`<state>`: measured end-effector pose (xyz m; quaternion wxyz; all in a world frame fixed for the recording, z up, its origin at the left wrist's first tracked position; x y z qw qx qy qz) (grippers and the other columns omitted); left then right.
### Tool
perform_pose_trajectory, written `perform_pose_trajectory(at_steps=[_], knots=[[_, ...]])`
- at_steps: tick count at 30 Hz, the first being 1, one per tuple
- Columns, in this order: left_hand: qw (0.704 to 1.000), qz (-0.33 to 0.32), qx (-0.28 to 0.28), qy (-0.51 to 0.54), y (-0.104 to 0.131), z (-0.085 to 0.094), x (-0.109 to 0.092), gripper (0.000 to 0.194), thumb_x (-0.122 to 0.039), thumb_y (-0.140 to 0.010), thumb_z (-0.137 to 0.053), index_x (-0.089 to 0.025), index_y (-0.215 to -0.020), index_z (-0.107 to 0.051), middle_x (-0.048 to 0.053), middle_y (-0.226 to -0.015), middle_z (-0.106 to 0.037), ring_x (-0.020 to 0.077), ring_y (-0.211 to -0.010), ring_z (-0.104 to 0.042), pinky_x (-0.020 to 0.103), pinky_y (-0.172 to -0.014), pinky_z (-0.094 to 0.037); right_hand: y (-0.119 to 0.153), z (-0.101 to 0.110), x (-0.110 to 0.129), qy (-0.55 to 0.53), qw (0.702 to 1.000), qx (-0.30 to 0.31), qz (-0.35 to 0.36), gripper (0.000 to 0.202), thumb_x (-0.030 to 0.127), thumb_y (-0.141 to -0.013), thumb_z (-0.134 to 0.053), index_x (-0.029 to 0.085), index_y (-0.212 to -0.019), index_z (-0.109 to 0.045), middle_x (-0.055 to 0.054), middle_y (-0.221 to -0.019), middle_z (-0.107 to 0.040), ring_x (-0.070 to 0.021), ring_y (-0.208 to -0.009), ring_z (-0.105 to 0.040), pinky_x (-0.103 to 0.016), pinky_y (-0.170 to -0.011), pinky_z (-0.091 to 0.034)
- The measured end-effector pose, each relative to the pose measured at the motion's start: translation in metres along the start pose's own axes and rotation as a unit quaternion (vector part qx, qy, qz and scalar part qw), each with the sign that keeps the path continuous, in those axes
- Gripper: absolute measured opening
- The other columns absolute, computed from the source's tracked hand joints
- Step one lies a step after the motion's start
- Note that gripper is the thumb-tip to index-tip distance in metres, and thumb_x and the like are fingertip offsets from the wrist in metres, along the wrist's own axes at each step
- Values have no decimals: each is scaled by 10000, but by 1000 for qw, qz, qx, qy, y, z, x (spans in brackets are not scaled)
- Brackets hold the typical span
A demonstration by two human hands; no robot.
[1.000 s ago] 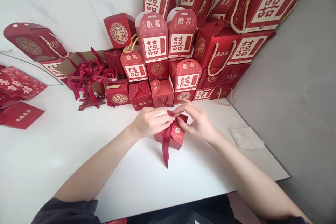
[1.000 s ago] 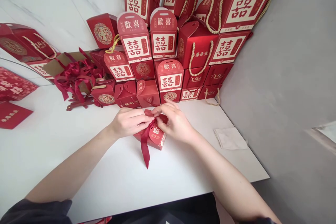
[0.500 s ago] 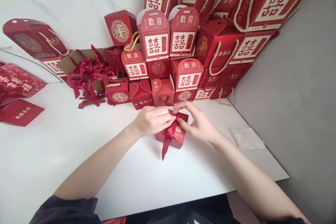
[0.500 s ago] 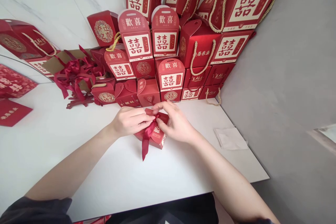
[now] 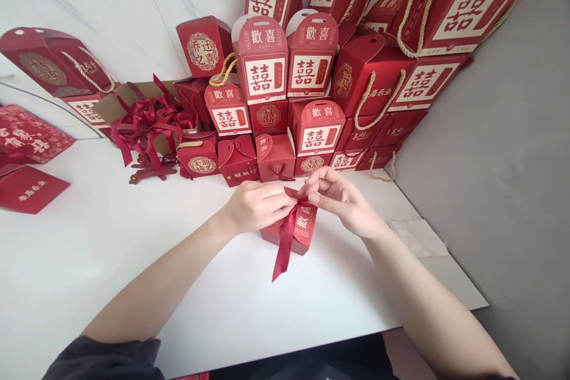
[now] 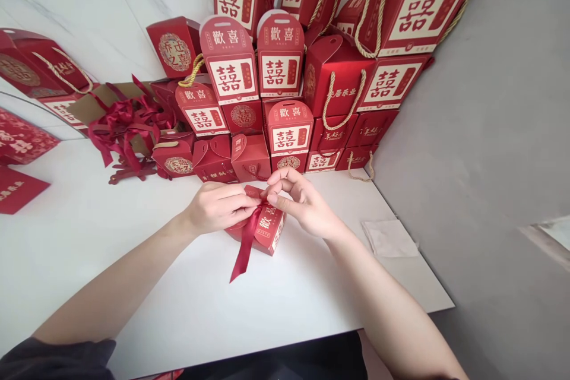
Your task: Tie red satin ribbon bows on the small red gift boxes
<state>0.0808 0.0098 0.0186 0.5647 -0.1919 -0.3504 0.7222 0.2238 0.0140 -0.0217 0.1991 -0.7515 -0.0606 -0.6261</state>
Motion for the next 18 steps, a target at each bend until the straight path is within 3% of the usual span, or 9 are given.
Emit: perform_pose_trajectory(at_steps=[5, 9, 12, 15, 16, 18], knots=[[1000, -8, -3, -7, 0, 0, -1, 41, -177, -842, -657, -212, -824, -667, -66, -701, -694, 61, -564, -621, 205, -506, -463, 1, 8, 4, -16, 1000, -15, -16, 170, 319, -903, -639, 237, -1003, -528, 41, -713, -487, -113, -656, -481, -258, -638, -393], [1000, -11, -2, -14, -1, 0, -1, 46, -167, -848, -650, -207, -831, -666, -65, -680, -676, 58, -553, -606, 204, -487, -453, 5, 11, 10, -13, 998, -15, -55, 305, 353, -874, -673, 281, -1119, -506, 66, -684, -459, -84, -525, -431, -238, -528, -384], [1000, -21, -2, -23, -2, 1, -3, 50, -179, -851, -657, -196, -805, -664, -61, -646, -648, 65, -550, -592, 205, -476, -453, 12, 39, 20, 73, 990, -84, -83, 342, 435, -866, -663, 277, -1135, -523, 70, -639, -410, -79, -479, -371, -207, -436, -326], [999, -30, -1, -34, -2, 2, -4, 79, -180, -853, -656, -187, -775, -656, -58, -631, -628, 68, -535, -573, 204, -469, -459, 25, 84, 36, 244, 946, -202, -74, 324, 522, -888, -592, 247, -1057, -566, 62, -580, -415, -87, -451, -365, -208, -401, -295], [999, -34, 1, -35, -2, 2, -5, 79, -178, -854, -654, -184, -776, -654, -56, -641, -632, 68, -539, -577, 201, -475, -467, 27, 94, 38, 314, 922, -210, -88, 326, 538, -891, -575, 238, -1019, -585, 40, -604, -484, -102, -475, -428, -224, -427, -345], [998, -42, 6, -37, -2, 2, -6, 75, -171, -859, -645, -184, -786, -654, -53, -661, -640, 68, -551, -589, 195, -494, -485, 27, 99, 34, 435, 878, -161, -121, 334, 543, -914, -526, 225, -920, -630, -17, -712, -618, -157, -599, -569, -290, -561, -467]])
Point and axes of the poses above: each hand's wrist, its own y-axis away from the middle knuckle, its own z-axis out of the back of the hand, x = y × z, the point moved 7 cm from there along -y, towards the middle knuckle
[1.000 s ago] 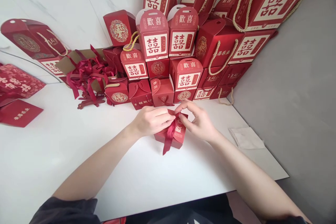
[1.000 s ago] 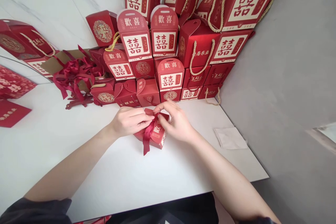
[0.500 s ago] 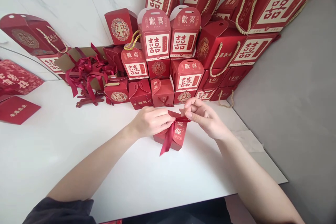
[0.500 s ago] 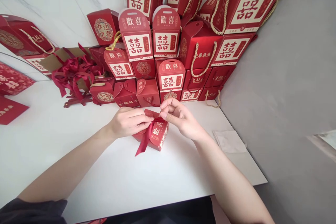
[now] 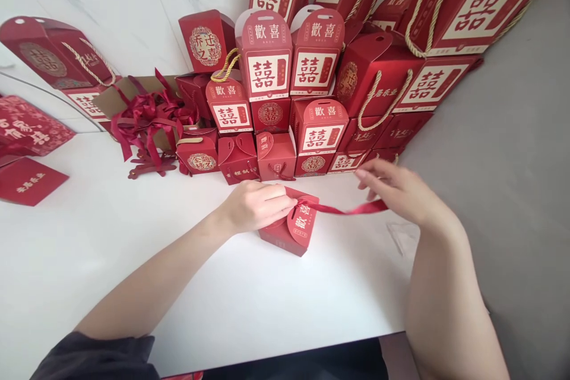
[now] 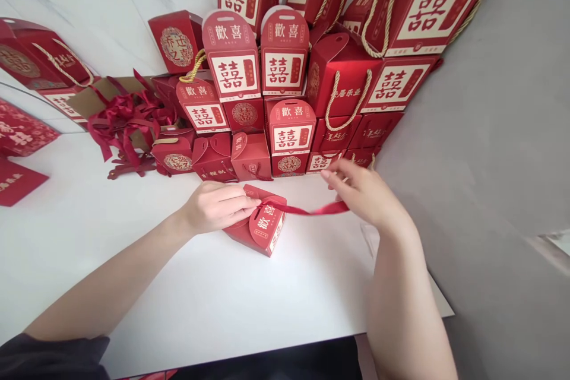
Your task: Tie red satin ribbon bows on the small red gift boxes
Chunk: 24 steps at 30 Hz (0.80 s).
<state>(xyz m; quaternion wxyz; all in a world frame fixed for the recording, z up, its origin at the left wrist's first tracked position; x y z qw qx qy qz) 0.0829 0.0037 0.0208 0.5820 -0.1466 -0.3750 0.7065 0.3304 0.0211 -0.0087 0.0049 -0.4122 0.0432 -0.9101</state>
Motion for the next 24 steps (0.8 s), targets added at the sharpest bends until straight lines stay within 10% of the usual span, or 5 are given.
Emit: perform_pose_trajectory(at_steps=[6, 11, 16, 24], knots=[[999, -6, 45, -6, 1, -3, -1, 116, -191, -893, -597, -203, -797, -661, -42, -677, -625, 80, -592, -609, 196, -562, -519, 14, -58, 59, -1, 956, 133, 262, 293, 367, -923, -563, 248, -1190, -583, -69, -1233, -623, -246, -1157, -572, -402, -1013, -450], [999, 10, 48, -3, -1, -4, 0, 148, -202, -902, -578, -215, -783, -664, -40, -660, -617, 84, -598, -617, 198, -578, -519, 26, -83, 80, 68, 927, 67, 362, 220, 158, -931, -461, 203, -1108, -584, -110, -1090, -663, -257, -1019, -598, -417, -896, -473], [999, 15, 36, 27, -1, -4, 1, 123, -182, -891, -593, -210, -795, -665, -40, -654, -625, 87, -588, -616, 202, -555, -505, 26, -73, 76, 71, 941, 14, 330, 164, 117, -908, -465, 212, -999, -563, -67, -912, -657, -224, -852, -586, -401, -832, -416], [999, 3, 42, -2, -1, -4, 0, 130, -182, -889, -581, -214, -786, -653, -48, -634, -610, 75, -543, -579, 203, -528, -468, 17, -67, 60, -194, 963, 141, 125, 196, 410, -962, -504, 245, -1065, -487, -1, -778, -605, -180, -747, -574, -311, -686, -408]])
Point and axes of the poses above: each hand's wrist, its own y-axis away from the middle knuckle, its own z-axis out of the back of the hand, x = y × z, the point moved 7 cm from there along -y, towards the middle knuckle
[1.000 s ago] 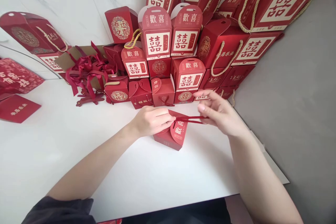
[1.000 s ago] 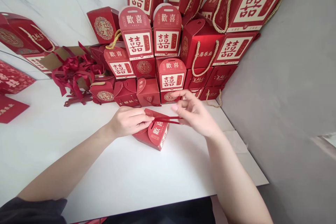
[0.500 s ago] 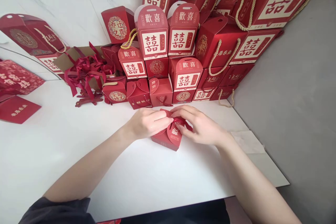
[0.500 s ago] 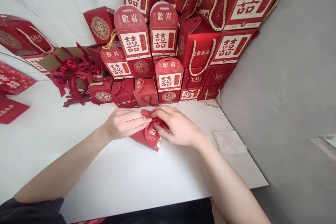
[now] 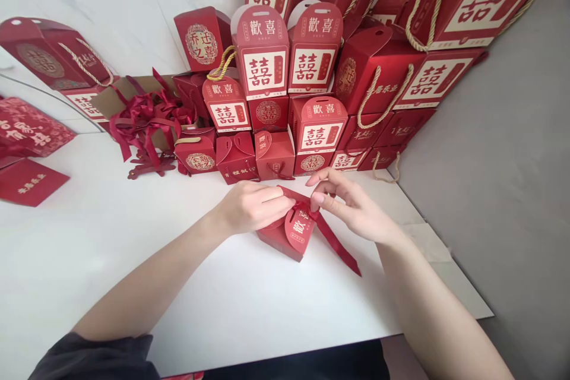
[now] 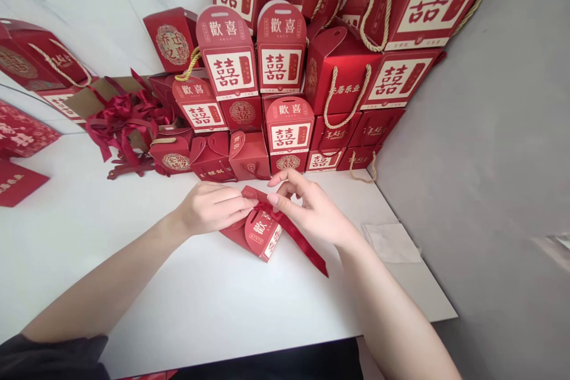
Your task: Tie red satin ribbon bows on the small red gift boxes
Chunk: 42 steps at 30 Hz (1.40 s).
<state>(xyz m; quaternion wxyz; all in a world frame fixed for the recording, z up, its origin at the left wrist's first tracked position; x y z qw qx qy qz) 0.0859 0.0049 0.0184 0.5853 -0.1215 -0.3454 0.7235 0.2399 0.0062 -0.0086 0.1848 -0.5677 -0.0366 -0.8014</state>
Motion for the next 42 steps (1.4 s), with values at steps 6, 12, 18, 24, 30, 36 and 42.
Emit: perform_pose_trajectory(at_steps=[6, 12, 18, 24, 30, 36, 42], knots=[[997, -2, -24, -67, -3, 7, 0, 98, -152, -860, -609, -201, -795, -663, -66, -576, -583, 72, -480, -527, 224, -459, -411, 0, -14, 13, 235, 966, -32, 105, 139, 208, -862, -593, 214, -978, -515, -50, -896, -587, -208, -822, -530, -346, -761, -421], [997, 55, -45, -36, 2, 1, 7, 54, -180, -836, -657, -200, -787, -665, -63, -629, -649, 67, -507, -562, 215, -483, -435, -5, -17, 7, 361, 914, -131, 128, 156, 95, -904, -424, 203, -978, -510, -84, -909, -602, -245, -859, -534, -384, -782, -396], [997, 51, -41, -35, 3, -1, 7, 62, -181, -855, -637, -202, -802, -662, -63, -620, -638, 65, -506, -572, 207, -489, -442, -1, -9, 10, 239, 957, -124, 108, 85, 134, -909, -434, 212, -920, -465, -61, -881, -569, -207, -803, -506, -342, -740, -406], [999, 18, -45, -21, 4, 0, 5, 80, -180, -879, -609, -208, -837, -672, -53, -653, -646, 71, -546, -600, 202, -510, -464, 1, -17, 3, -89, 995, 39, 11, 100, 194, -869, -527, 226, -848, -435, 20, -740, -501, -125, -618, -432, -260, -575, -355], [999, 29, -28, -11, 5, -2, 7, 131, -210, -908, -573, -226, -845, -686, -47, -681, -634, 71, -580, -607, 197, -555, -500, -5, -16, -26, -218, 966, 7, -139, 313, 534, -917, -524, 224, -898, -482, 68, -573, -484, -70, -410, -331, -218, -431, -243], [1000, 9, -22, -17, 4, -2, 4, 115, -193, -889, -600, -216, -807, -677, -48, -636, -616, 75, -550, -595, 199, -525, -486, -6, -5, -35, -73, 985, -19, -152, 515, 633, -864, -545, 191, -613, -461, 60, -470, -379, -76, -412, -344, -235, -420, -262], [996, 63, 11, 62, 2, -2, 13, 84, -224, -897, -600, -218, -866, -678, -34, -701, -674, 75, -578, -615, 192, -533, -477, -4, -11, -33, -96, 979, 54, -174, 423, 582, -792, -664, 173, -689, -635, 42, -512, -486, -57, -377, -331, -236, -371, -193]])
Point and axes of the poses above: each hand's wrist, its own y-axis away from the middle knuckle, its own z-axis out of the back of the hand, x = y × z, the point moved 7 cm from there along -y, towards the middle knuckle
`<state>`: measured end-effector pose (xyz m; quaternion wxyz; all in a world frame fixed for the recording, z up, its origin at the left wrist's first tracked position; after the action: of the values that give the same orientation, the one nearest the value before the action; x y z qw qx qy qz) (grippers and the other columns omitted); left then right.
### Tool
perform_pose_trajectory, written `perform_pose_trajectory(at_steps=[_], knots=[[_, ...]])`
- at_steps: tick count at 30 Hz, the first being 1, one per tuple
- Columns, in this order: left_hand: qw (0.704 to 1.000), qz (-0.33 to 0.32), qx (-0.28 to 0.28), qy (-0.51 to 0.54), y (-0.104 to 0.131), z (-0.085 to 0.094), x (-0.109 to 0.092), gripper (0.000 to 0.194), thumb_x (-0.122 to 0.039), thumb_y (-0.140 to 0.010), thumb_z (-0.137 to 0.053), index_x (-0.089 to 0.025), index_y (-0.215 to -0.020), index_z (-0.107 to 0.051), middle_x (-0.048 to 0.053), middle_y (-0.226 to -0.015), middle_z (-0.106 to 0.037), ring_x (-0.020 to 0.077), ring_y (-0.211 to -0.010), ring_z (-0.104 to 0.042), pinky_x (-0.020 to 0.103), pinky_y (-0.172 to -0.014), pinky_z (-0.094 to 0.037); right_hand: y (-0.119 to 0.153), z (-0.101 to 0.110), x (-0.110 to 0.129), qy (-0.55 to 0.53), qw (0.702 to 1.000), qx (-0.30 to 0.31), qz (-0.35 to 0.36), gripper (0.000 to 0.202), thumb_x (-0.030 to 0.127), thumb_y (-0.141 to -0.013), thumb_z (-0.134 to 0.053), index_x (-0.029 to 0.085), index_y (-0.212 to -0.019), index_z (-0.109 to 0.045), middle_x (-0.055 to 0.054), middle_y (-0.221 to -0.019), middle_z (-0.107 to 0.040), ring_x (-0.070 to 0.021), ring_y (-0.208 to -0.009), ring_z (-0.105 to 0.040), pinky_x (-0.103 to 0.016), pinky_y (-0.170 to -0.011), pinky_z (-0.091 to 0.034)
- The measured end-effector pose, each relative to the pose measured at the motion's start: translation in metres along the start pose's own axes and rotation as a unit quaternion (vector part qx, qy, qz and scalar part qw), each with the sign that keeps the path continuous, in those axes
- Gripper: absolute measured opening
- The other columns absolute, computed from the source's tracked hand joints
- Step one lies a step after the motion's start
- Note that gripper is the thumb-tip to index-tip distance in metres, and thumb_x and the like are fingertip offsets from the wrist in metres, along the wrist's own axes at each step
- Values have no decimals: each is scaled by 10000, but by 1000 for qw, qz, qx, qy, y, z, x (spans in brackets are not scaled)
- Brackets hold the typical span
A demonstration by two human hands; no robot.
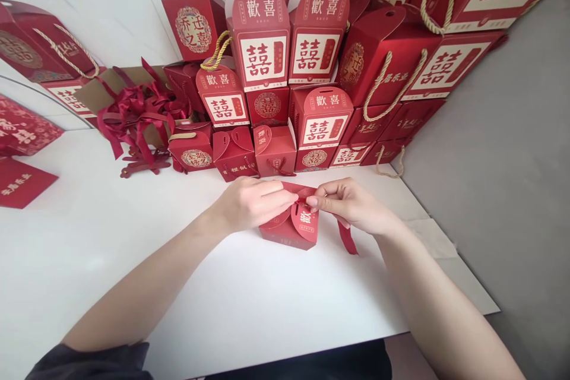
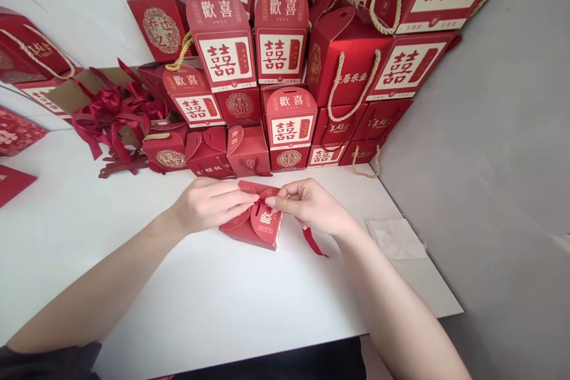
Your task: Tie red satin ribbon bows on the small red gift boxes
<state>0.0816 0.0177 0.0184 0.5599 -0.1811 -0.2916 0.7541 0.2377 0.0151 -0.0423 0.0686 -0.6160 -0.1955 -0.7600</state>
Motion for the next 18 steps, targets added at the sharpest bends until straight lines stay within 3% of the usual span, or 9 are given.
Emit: perform_pose_trajectory(at_steps=[3, 6, 9, 13, 18], knots=[[984, 128, 59, 105, -2, 2, 17, 123, -309, -838, -692, -198, -879, -658, -43, -656, -652, 66, -536, -578, 174, -497, -455, -1, 0, -2, -29, 1000, 11, 1, 389, 552, -755, -717, 175, -729, -626, 50, -533, -500, -45, -363, -317, -224, -358, -182], [934, 252, 148, 207, 2, -2, 31, 247, -402, -771, -745, -181, -788, -637, -63, -540, -570, 59, -441, -497, 170, -404, -394, -1, 2, -3, -25, 1000, 18, -1, 386, 556, -775, -700, 182, -744, -608, 63, -509, -472, -47, -349, -330, -218, -360, -181], [872, 320, 217, 299, 9, -10, 37, 264, -428, -811, -691, -176, -748, -646, -45, -530, -583, 68, -425, -492, 179, -390, -392, 0, 2, -3, -18, 999, 27, -4, 405, 570, -819, -646, 177, -732, -605, 61, -491, -455, -54, -349, -361, -220, -367, -200], [790, 378, 290, 385, 19, -17, 41, 241, -397, -809, -688, -164, -750, -669, -8, -617, -641, 86, -527, -562, 182, -470, -433, 0, 5, -3, -14, 999, 45, -11, 392, 561, -816, -655, 172, -771, -626, 53, -543, -498, -45, -358, -354, -218, -378, -209], [747, 380, 375, 395, 27, -16, 47, 268, -394, -802, -687, -149, -703, -644, -17, -617, -597, 64, -543, -492, 170, -498, -376, 2, 15, -5, 31, 998, 47, -11, 334, 500, -792, -707, 180, -759, -619, 74, -519, -457, -42, -377, -340, -210, -390, -217]])
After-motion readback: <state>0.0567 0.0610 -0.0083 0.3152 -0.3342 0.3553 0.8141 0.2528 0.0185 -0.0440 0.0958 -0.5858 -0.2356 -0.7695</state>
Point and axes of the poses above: each hand's wrist, its own y-axis away from the middle knuckle, its own z-axis out of the back of the hand, x = y × z, the point moved 7 cm from there along -y, towards the middle knuckle
